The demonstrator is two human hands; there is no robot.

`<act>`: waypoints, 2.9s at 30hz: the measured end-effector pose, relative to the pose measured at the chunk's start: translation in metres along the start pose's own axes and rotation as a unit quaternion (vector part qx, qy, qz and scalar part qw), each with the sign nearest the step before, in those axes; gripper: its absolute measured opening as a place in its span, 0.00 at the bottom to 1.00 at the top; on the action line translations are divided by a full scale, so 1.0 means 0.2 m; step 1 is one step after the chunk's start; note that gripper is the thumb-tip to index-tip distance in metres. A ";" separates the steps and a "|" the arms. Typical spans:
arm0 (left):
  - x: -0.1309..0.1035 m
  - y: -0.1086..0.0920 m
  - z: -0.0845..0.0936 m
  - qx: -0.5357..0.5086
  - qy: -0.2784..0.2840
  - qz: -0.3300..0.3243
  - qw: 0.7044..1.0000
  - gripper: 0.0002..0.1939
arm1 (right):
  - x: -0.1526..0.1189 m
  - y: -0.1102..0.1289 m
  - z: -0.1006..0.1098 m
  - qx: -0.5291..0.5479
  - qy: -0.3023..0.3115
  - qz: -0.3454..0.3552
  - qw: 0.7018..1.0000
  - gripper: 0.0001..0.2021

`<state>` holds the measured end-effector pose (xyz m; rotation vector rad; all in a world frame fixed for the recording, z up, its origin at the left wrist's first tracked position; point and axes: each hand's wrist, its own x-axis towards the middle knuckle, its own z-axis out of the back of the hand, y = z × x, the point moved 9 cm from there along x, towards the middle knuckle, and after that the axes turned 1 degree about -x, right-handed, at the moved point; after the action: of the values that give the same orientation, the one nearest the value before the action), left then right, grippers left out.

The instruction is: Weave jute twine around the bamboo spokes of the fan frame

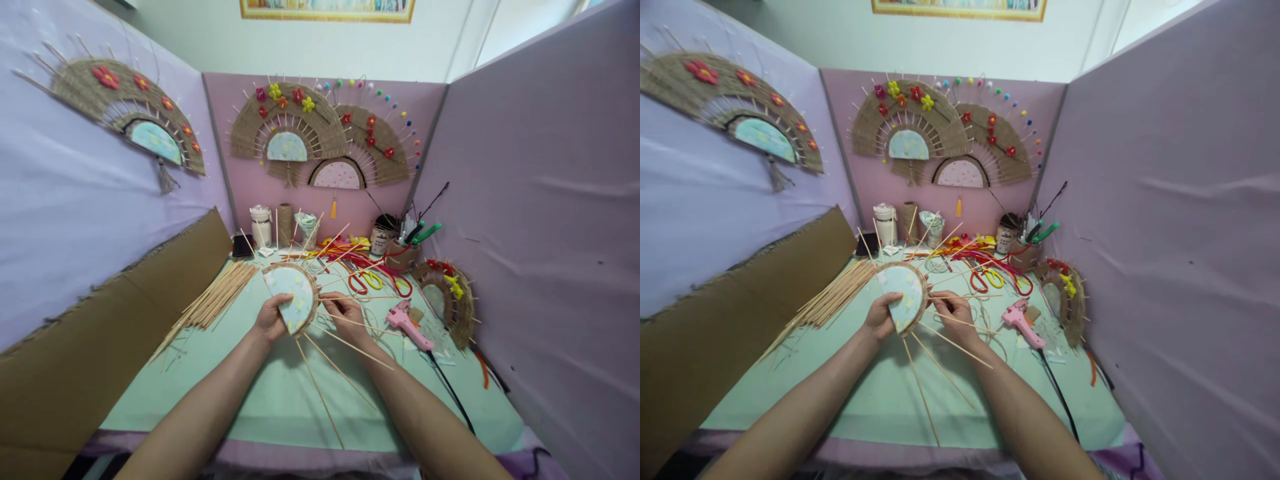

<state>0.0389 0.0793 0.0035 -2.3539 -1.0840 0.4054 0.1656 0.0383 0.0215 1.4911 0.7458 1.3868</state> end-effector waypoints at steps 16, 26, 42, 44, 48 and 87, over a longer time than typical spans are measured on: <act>0.00 -0.15 0.09 0.017 -0.049 -0.057 0.997 0.32 | 0.07 -0.05 0.05 0.107 0.044 -0.095 0.989 0.13; -0.04 -0.31 0.11 0.017 -0.079 -0.102 0.991 0.34 | 0.18 0.02 0.46 0.274 -0.095 -0.055 0.955 0.12; -0.05 -0.40 0.16 -0.030 -0.154 -0.199 0.967 0.31 | 0.15 -0.04 0.40 0.159 -0.060 -0.104 0.980 0.12; -0.05 -0.40 0.15 -0.042 -0.139 -0.199 0.969 0.30 | 0.14 -0.08 0.35 0.073 -0.031 -0.118 0.990 0.13; -0.04 -0.39 0.10 -0.061 -0.073 -0.184 0.978 0.27 | 0.09 -0.11 0.10 -0.074 0.160 -0.116 0.977 0.13; -0.05 -0.32 0.08 -0.060 -0.109 -0.166 0.978 0.24 | -0.16 -0.04 -0.26 -0.145 0.396 -0.071 0.904 0.13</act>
<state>-0.0133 0.1123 0.0276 -2.2076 -1.6141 0.4925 0.1102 0.0249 -0.0024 0.5884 1.0505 1.9029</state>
